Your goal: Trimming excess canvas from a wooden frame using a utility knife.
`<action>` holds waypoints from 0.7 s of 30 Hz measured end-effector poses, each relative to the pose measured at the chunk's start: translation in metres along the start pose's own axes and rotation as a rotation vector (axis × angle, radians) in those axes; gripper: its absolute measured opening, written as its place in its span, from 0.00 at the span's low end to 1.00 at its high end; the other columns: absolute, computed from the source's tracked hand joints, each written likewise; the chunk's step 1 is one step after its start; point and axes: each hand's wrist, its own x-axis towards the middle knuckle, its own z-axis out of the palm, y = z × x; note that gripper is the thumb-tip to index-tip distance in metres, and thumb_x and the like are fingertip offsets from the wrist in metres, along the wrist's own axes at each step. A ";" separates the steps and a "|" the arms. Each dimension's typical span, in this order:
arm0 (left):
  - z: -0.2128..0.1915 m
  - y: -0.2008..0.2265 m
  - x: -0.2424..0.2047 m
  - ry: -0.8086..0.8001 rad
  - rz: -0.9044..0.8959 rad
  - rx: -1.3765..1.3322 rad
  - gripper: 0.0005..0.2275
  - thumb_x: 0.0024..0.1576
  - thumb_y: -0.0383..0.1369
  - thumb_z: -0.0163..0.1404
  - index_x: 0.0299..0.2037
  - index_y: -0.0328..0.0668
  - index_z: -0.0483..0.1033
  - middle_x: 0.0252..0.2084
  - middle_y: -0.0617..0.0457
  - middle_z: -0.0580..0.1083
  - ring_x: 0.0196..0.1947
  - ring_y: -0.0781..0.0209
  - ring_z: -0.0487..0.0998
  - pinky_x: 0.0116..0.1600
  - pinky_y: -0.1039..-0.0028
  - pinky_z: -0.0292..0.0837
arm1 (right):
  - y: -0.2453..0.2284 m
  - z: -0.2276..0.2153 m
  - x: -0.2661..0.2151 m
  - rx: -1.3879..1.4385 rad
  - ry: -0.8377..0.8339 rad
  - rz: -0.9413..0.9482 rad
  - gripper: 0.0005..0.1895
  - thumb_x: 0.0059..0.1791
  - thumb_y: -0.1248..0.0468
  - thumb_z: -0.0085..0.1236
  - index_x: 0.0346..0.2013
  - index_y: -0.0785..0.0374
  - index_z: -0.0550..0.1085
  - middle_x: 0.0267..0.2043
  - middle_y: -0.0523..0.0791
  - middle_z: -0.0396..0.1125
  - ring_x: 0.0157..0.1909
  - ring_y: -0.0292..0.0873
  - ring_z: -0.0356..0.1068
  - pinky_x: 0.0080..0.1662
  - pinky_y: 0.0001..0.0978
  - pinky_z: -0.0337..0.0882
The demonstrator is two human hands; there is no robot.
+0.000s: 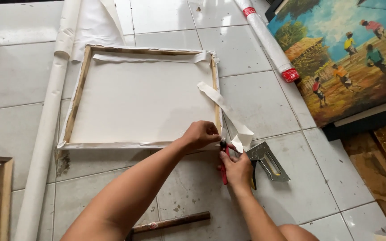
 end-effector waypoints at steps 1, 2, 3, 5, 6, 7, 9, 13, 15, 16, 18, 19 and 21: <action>-0.002 0.000 -0.006 -0.001 -0.004 0.001 0.11 0.56 0.44 0.63 0.41 0.48 0.89 0.42 0.53 0.86 0.44 0.60 0.84 0.47 0.69 0.76 | 0.002 0.001 -0.002 0.000 -0.002 0.003 0.20 0.52 0.58 0.70 0.58 0.52 0.80 0.52 0.52 0.84 0.27 0.48 0.83 0.34 0.35 0.82; -0.003 -0.001 -0.012 -0.034 0.041 -0.017 0.11 0.56 0.45 0.64 0.38 0.49 0.88 0.38 0.57 0.85 0.40 0.64 0.81 0.45 0.71 0.74 | 0.005 0.003 -0.004 -0.016 0.005 -0.017 0.21 0.52 0.58 0.70 0.59 0.55 0.78 0.50 0.53 0.84 0.27 0.49 0.83 0.32 0.36 0.81; -0.004 0.000 -0.016 -0.067 0.089 -0.037 0.11 0.57 0.46 0.65 0.36 0.49 0.88 0.34 0.60 0.83 0.36 0.67 0.78 0.42 0.73 0.71 | 0.007 0.003 -0.005 -0.033 0.015 -0.040 0.23 0.52 0.58 0.70 0.60 0.58 0.76 0.47 0.53 0.84 0.26 0.51 0.84 0.30 0.38 0.80; -0.004 -0.012 -0.014 -0.086 0.164 -0.007 0.12 0.55 0.47 0.68 0.35 0.51 0.88 0.33 0.62 0.81 0.34 0.68 0.77 0.41 0.74 0.69 | 0.003 0.001 -0.023 -0.053 -0.008 -0.015 0.20 0.53 0.59 0.69 0.59 0.53 0.77 0.43 0.50 0.84 0.26 0.49 0.84 0.31 0.35 0.78; -0.005 -0.018 -0.012 -0.104 0.240 0.024 0.12 0.54 0.48 0.70 0.35 0.52 0.88 0.31 0.64 0.80 0.31 0.69 0.75 0.39 0.74 0.67 | 0.001 0.001 -0.033 -0.071 -0.032 0.009 0.18 0.54 0.59 0.68 0.58 0.49 0.78 0.40 0.47 0.84 0.26 0.47 0.83 0.32 0.32 0.77; -0.005 -0.025 -0.012 -0.106 0.240 0.021 0.12 0.54 0.48 0.70 0.35 0.52 0.88 0.31 0.64 0.80 0.31 0.69 0.75 0.39 0.74 0.67 | -0.002 -0.001 -0.038 -0.073 -0.030 0.011 0.18 0.54 0.59 0.68 0.58 0.49 0.78 0.40 0.47 0.84 0.26 0.47 0.83 0.32 0.32 0.77; -0.008 -0.038 -0.013 -0.056 0.385 0.076 0.03 0.55 0.34 0.68 0.37 0.56 0.90 0.36 0.58 0.84 0.35 0.65 0.83 0.42 0.73 0.78 | -0.010 -0.001 -0.050 -0.172 -0.066 0.051 0.19 0.54 0.55 0.68 0.60 0.45 0.78 0.40 0.44 0.86 0.29 0.45 0.86 0.37 0.33 0.81; 0.010 -0.053 0.003 0.061 0.430 0.080 0.03 0.55 0.36 0.67 0.34 0.51 0.89 0.32 0.58 0.86 0.31 0.64 0.83 0.39 0.71 0.74 | -0.011 0.002 -0.041 -0.161 -0.053 0.037 0.18 0.54 0.56 0.68 0.59 0.45 0.78 0.36 0.44 0.85 0.27 0.44 0.84 0.36 0.33 0.78; 0.015 -0.044 0.008 0.080 0.309 0.006 0.06 0.59 0.37 0.62 0.32 0.50 0.86 0.32 0.58 0.84 0.33 0.62 0.80 0.43 0.68 0.72 | -0.014 0.002 -0.036 -0.064 -0.020 0.000 0.18 0.53 0.61 0.69 0.59 0.49 0.79 0.38 0.46 0.83 0.25 0.45 0.82 0.32 0.34 0.77; 0.017 -0.046 0.013 0.080 0.309 0.006 0.06 0.59 0.37 0.62 0.32 0.50 0.86 0.32 0.58 0.84 0.33 0.62 0.80 0.43 0.68 0.72 | -0.013 0.002 -0.033 -0.064 -0.020 0.000 0.18 0.53 0.61 0.69 0.59 0.49 0.79 0.38 0.46 0.83 0.25 0.45 0.82 0.32 0.34 0.77; 0.024 -0.048 0.022 0.067 0.267 -0.003 0.07 0.56 0.40 0.63 0.40 0.52 0.89 0.39 0.50 0.83 0.43 0.46 0.83 0.53 0.53 0.80 | -0.010 -0.002 -0.030 -0.038 -0.039 -0.021 0.26 0.52 0.60 0.70 0.66 0.52 0.79 0.42 0.53 0.84 0.28 0.48 0.83 0.34 0.37 0.82; 0.024 -0.048 0.022 0.067 0.270 -0.002 0.07 0.56 0.40 0.63 0.40 0.52 0.89 0.39 0.50 0.83 0.43 0.46 0.83 0.53 0.53 0.80 | -0.011 -0.002 -0.033 -0.037 -0.037 -0.023 0.26 0.52 0.60 0.70 0.66 0.52 0.79 0.42 0.53 0.84 0.28 0.48 0.83 0.34 0.37 0.82; 0.025 -0.047 0.022 0.093 0.275 0.018 0.06 0.59 0.40 0.62 0.40 0.52 0.89 0.39 0.50 0.84 0.44 0.46 0.83 0.54 0.54 0.80 | -0.014 -0.002 -0.039 -0.012 -0.030 0.004 0.26 0.52 0.60 0.70 0.65 0.53 0.79 0.40 0.54 0.84 0.26 0.48 0.82 0.32 0.37 0.82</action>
